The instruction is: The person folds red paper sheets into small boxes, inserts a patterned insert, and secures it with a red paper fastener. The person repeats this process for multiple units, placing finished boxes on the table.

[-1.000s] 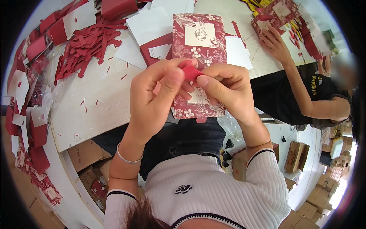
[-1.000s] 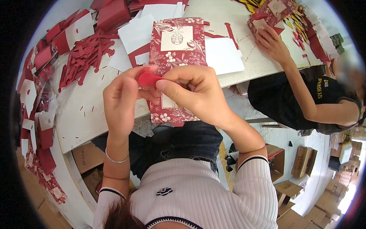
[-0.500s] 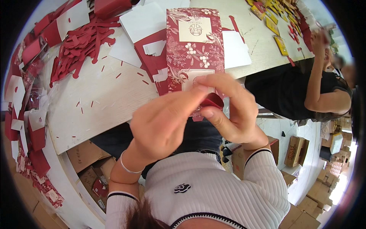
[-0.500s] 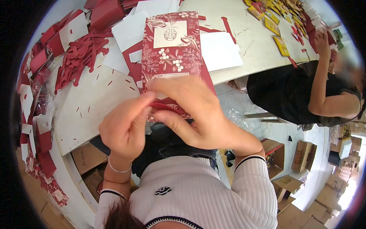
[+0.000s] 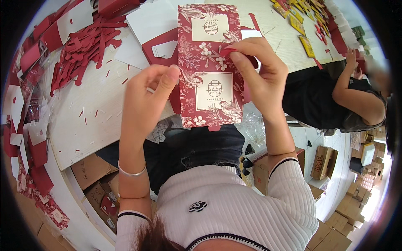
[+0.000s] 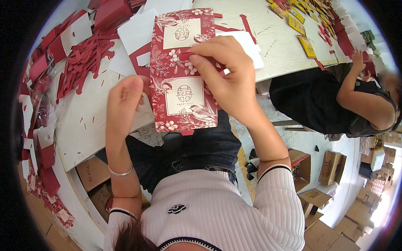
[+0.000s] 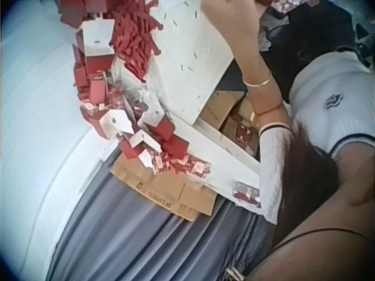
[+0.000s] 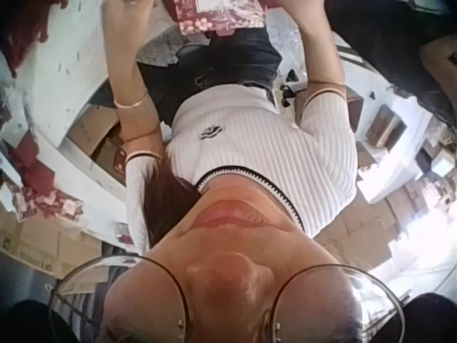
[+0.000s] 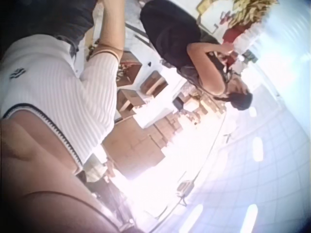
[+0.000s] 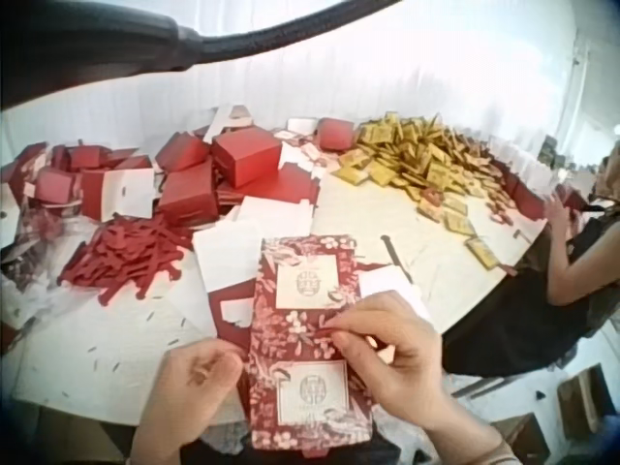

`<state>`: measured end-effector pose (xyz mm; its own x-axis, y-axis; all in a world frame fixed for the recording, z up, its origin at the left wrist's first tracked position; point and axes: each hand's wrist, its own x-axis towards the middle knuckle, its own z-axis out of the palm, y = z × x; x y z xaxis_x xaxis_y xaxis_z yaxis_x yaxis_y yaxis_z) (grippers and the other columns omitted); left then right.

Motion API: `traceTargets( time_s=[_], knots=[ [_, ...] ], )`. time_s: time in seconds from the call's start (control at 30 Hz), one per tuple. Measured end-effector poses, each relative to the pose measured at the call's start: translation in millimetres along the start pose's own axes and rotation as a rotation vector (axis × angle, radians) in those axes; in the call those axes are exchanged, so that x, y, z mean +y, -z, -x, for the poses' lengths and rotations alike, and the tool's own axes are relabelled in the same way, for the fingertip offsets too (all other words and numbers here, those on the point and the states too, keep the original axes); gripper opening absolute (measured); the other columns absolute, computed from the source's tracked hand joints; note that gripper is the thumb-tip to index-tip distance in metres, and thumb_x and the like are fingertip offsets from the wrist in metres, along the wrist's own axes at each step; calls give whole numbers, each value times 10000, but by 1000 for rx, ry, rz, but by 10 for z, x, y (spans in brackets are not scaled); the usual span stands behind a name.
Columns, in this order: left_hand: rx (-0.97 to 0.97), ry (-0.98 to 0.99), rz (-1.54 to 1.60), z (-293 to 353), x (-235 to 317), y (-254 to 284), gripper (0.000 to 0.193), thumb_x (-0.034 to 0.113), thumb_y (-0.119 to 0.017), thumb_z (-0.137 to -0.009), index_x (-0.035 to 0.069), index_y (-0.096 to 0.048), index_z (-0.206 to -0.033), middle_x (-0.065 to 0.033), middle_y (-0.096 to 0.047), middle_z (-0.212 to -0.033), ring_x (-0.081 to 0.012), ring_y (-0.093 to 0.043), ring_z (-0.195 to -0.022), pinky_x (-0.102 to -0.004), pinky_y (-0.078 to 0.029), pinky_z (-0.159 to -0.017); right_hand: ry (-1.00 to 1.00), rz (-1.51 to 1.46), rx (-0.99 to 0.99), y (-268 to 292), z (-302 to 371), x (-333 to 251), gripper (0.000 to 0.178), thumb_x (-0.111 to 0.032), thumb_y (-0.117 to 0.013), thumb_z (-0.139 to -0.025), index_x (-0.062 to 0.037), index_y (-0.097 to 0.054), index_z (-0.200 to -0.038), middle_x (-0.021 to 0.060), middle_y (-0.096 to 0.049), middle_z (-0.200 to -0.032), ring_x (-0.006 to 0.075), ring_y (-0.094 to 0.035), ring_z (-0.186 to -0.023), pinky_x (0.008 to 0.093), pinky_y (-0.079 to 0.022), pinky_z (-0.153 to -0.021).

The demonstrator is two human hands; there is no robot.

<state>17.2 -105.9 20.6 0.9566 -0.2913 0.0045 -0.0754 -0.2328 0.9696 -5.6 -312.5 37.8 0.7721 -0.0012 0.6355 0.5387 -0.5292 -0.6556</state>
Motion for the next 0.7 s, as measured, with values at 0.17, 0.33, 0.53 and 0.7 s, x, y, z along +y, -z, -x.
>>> traceTargets(
  time_s=[0.17, 0.33, 0.53, 0.7],
  knots=[
    [-255, 119, 551, -75, -48, -212, 238, 167, -566, -848, -36, -556, -973, -47, -611, -821, -52, -548, -689, -196, -450, -598, 88, 163, -154, -58, -46, 102, 118, 25, -611, -738, -4, -626, -851, 61, -578, -813, 145, -529, -722, 242, -417, -621],
    [-243, 93, 591, -100, -38, -276, 211, 81, -542, -838, -30, -538, -1017, -71, -617, -912, -78, -584, -773, -220, -472, -689, 269, 361, -182, -29, -68, 123, 149, 37, -611, -686, -2, -614, -830, 82, -554, -784, 222, -532, -711, 291, -433, -615],
    [-188, 81, 756, -35, -41, -393, 230, 111, -495, -868, -40, -526, -1038, -89, -615, -914, -85, -592, -789, -204, -477, -671, 309, 415, -307, 30, -140, 10, 145, 52, -602, -704, 14, -595, -844, 104, -561, -788, 243, -545, -704, 294, -447, -616],
    [-310, 194, 1358, -93, -159, -343, 322, 166, -350, -911, -58, -463, -1113, -135, -571, -1049, -149, -575, -948, -253, -485, -769, 180, 120, -411, 75, -314, 171, 102, 38, -596, -729, 19, -581, -827, 100, -573, -743, 205, -565, -664, 271, -445, -591]
  ],
)
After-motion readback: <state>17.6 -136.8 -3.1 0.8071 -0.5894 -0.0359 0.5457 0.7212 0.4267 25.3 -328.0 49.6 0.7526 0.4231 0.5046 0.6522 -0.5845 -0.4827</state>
